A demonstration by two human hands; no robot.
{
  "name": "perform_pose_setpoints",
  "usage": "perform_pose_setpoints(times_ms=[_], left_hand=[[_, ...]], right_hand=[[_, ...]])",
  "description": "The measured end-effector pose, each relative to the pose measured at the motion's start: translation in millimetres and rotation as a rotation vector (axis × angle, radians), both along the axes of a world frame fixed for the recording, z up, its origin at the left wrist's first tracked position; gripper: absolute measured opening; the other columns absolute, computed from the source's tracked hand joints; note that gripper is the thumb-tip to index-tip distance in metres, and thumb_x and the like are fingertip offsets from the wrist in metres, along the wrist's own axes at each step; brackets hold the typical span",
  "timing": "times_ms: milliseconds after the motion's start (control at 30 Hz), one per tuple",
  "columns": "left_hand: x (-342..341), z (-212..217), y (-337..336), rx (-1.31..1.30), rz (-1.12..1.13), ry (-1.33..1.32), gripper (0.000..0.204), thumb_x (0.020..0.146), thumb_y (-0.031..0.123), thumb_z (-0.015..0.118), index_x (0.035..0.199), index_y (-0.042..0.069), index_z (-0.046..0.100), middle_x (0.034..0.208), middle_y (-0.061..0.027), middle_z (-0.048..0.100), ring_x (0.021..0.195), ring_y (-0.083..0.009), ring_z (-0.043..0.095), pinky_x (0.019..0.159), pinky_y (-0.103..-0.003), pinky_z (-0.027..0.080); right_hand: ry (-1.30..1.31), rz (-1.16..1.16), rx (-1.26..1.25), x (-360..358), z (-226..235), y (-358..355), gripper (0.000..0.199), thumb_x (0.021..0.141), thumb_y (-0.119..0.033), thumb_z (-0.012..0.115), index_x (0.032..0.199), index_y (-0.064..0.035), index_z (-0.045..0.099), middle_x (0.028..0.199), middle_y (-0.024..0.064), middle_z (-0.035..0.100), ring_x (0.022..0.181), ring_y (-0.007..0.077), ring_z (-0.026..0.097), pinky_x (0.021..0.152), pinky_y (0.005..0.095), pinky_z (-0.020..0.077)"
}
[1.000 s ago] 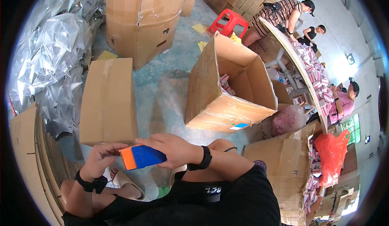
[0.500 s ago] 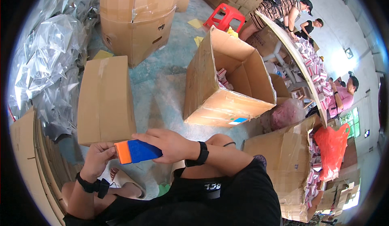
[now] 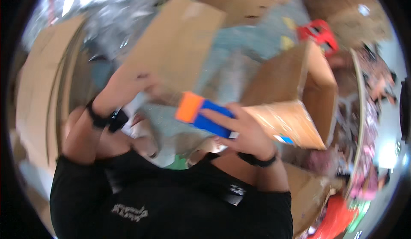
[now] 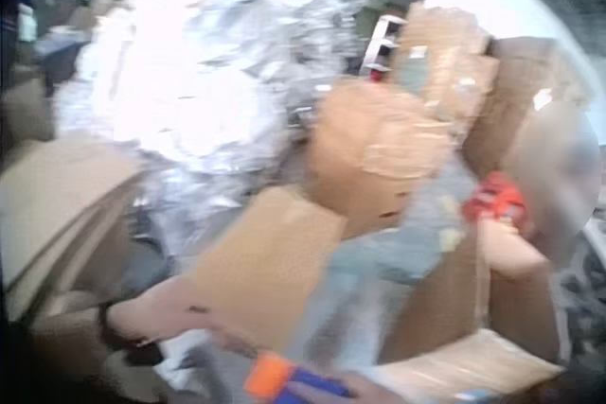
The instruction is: The recorder takes flat cardboard sheets, folds them into boxes, and seals the bottom with a tape dispenser.
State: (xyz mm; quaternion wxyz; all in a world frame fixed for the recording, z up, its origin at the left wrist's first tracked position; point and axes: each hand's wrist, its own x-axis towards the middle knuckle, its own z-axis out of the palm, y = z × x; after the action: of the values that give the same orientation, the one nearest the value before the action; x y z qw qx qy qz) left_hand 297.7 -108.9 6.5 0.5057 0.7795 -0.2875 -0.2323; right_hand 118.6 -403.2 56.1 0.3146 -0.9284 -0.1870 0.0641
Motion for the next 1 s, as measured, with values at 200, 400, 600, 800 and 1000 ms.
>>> perform_pose_setpoints(times_ms=[200,400,600,800,1000], left_hand=[[54,-12,79,0.085,0.285,-0.030,0.024,0.093,0.018,0.064,0.096,-0.003,0.076,0.079,-0.0094,0.074,0.072,-0.0143,0.068,0.069,-0.029,0.053],[68,-19,105,0.286,0.308,0.010,0.028,0.094,0.023,0.068,0.097,-0.004,0.076,0.079,-0.0084,0.074,0.071,-0.0135,0.068,0.069,-0.028,0.052],[65,-28,97,0.341,0.289,-0.035,0.026,0.094,0.020,0.065,0.093,-0.004,0.076,0.076,-0.0083,0.074,0.068,-0.0133,0.068,0.067,-0.028,0.052],[72,-59,85,0.372,0.202,0.008,0.023,0.092,0.016,0.063,0.093,-0.005,0.074,0.075,-0.0103,0.073,0.070,-0.0160,0.069,0.069,-0.030,0.053],[67,-65,71,0.516,0.058,-0.008,0.039,0.098,0.031,0.061,0.109,-0.005,0.073,0.097,-0.0175,0.074,0.091,-0.0210,0.070,0.082,-0.032,0.053]], right_hand=[[0.044,-0.109,-0.154,-20,4,-11,0.070,0.066,0.001,0.074,0.133,-0.0178,0.066,0.110,0.0156,0.061,0.098,0.0344,0.062,0.083,0.0398,0.0544],[0.021,-0.134,-0.163,-19,-13,-15,0.074,0.065,0.003,0.072,0.135,-0.0221,0.065,0.101,0.0137,0.057,0.091,0.0327,0.061,0.078,0.0399,0.0534],[0.029,-0.132,-0.202,-5,-19,-21,0.074,0.068,0.002,0.070,0.137,-0.0257,0.063,0.099,0.0141,0.054,0.090,0.0345,0.059,0.079,0.0422,0.0525],[0.219,-0.181,-0.120,9,-22,-18,0.069,0.071,-0.003,0.070,0.137,-0.0247,0.063,0.095,0.0154,0.053,0.083,0.0350,0.059,0.075,0.0425,0.0519],[0.272,-0.178,-0.062,31,-20,-15,0.055,0.075,-0.010,0.070,0.129,-0.0191,0.069,0.082,0.0179,0.058,0.074,0.0373,0.060,0.071,0.0429,0.0518]])
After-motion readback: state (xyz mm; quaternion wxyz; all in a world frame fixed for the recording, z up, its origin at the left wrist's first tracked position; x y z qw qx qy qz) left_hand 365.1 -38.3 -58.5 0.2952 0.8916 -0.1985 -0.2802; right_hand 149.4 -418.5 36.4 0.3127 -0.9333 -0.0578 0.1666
